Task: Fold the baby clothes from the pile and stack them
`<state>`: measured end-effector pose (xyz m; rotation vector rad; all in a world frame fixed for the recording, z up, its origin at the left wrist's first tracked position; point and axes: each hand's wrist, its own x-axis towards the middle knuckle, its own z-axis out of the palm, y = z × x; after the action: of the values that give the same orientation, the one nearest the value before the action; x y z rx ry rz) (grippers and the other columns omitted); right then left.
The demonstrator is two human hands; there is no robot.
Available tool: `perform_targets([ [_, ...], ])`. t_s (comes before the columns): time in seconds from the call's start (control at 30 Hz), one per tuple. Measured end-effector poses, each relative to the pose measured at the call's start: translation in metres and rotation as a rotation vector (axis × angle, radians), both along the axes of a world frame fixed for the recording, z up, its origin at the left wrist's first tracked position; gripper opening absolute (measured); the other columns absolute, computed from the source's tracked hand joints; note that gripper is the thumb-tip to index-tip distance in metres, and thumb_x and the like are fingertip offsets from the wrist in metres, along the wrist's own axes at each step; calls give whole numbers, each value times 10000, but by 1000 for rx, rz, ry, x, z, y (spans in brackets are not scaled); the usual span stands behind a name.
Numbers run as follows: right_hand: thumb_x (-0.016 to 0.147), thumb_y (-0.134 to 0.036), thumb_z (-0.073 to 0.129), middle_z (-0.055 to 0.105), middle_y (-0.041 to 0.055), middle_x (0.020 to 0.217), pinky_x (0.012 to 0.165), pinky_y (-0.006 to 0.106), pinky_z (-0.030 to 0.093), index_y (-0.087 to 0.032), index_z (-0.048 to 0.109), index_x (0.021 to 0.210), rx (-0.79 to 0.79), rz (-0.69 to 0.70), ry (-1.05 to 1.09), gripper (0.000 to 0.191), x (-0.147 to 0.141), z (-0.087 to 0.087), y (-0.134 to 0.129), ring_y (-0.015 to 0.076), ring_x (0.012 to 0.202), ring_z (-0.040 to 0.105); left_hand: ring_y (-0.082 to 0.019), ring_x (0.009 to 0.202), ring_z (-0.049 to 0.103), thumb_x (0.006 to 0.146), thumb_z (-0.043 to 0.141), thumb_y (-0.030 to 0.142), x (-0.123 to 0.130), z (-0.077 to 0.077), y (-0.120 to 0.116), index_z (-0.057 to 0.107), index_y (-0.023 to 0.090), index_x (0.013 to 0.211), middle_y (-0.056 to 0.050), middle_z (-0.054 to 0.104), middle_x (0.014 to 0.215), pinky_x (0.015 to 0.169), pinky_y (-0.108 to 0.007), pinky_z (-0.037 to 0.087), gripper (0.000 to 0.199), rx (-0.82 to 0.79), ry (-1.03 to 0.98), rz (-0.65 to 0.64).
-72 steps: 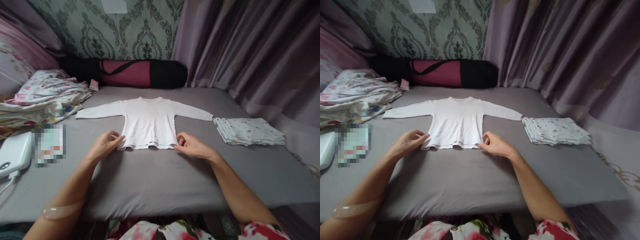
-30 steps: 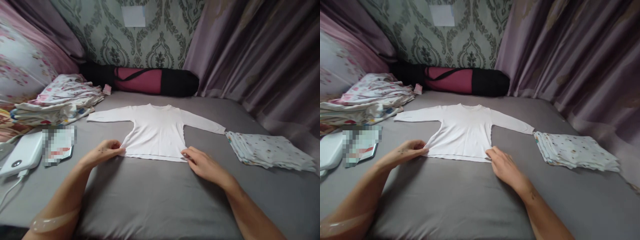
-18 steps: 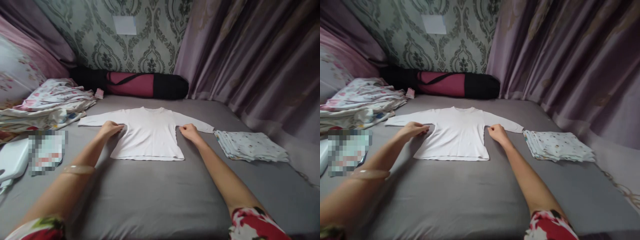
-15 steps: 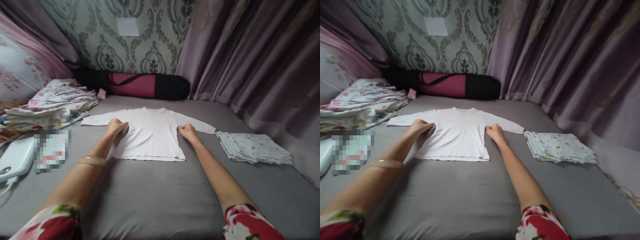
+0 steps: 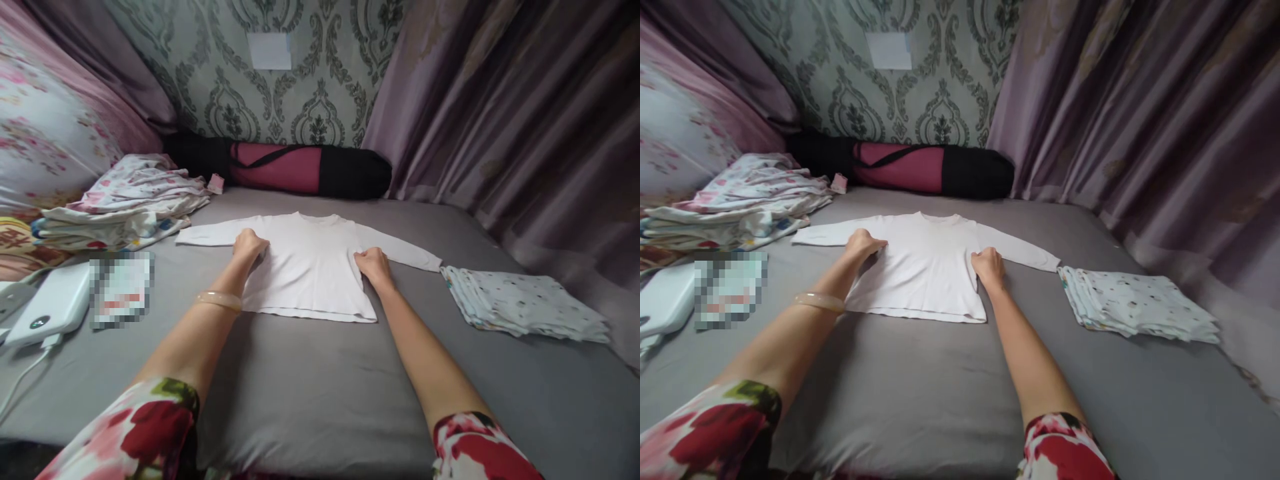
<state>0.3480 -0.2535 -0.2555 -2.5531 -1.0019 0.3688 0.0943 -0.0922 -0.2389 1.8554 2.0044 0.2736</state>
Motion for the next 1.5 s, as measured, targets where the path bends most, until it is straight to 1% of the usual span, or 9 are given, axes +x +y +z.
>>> perform_targets([
  [0.37, 889, -368, 535, 743, 120, 991, 772, 288, 491, -202, 730, 964, 90, -29, -26, 267, 0, -6, 0, 247, 969, 686, -281, 928, 691, 739, 602, 198, 1, -7, -2, 680, 140, 834, -155, 720, 873, 805, -346, 517, 136, 34, -182, 58],
  [0.57, 940, -331, 488, 720, 127, 999, 777, 324, 480, -190, 613, 1116, 116, -11, -92, 259, -8, -11, -3, 252, 950, 677, -294, 1000, 654, 869, 463, 248, 5, -16, -12, 602, 152, 1087, -174, 700, 1028, 799, -358, 493, 276, 161, -99, -4],
  [0.7, 989, -285, 403, 710, 115, 1033, 786, 331, 462, -218, 519, 1257, 64, 122, -199, 299, -18, -8, -9, 248, 958, 673, -287, 1003, 647, 963, 343, 341, 3, -30, -14, 522, 183, 1195, -159, 690, 1077, 780, -351, 464, 333, 241, 26, -126],
  [0.9, 1032, -240, 260, 666, 155, 1135, 829, 337, 452, -175, 574, 1184, -107, 320, -377, 355, -21, 4, -16, 253, 998, 664, -263, 1008, 645, 997, 304, 442, -22, -44, -1, 542, 211, 1170, -117, 695, 1099, 770, -315, 435, 374, 361, 242, -412],
  [1.07, 1029, -250, 291, 671, 142, 1162, 855, 333, 451, -196, 589, 1199, -155, 417, -383, 348, -7, 7, -16, 252, 1035, 656, -263, 1004, 651, 1008, 284, 438, -39, -38, 5, 546, 211, 1191, -117, 698, 1104, 755, -310, 433, 391, 337, 314, -558],
  [1.2, 1004, -306, 381, 708, 96, 1123, 870, 317, 459, -222, 641, 1173, -35, 451, -256, 322, 13, 5, -13, 248, 1046, 651, -258, 1012, 641, 988, 353, 402, -39, -19, 7, 536, 213, 1217, -110, 689, 1094, 769, -307, 452, 349, 283, 304, -601],
  [1.33, 948, -209, 410, 743, 46, 978, 854, 252, 465, -208, 688, 1150, 86, 468, -60, 344, 35, -1, -9, 190, 938, 671, -248, 1063, 603, 944, 465, 330, -11, 8, -27, 562, 225, 1204, -104, 663, 1096, 812, -310, 474, 297, 384, 151, -626],
  [1.4, 910, -165, 433, 745, 30, 925, 842, 238, 467, -199, 682, 1176, 122, 466, -20, 365, 41, -5, -8, 174, 888, 671, -224, 1020, 606, 952, 468, 323, 15, 18, -64, 605, 238, 1126, -81, 659, 1044, 826, -307, 481, 237, 377, 23, -802],
  [1.5, 883, -157, 473, 742, 20, 974, 856, 240, 465, -223, 679, 1181, 139, 455, -65, 369, 42, -8, -10, 171, 914, 660, -203, 963, 605, 936, 532, 343, 54, 21, -125, 643, 225, 1023, -71, 645, 1010, 845, -305, 483, 184, 313, -120, -1219],
])
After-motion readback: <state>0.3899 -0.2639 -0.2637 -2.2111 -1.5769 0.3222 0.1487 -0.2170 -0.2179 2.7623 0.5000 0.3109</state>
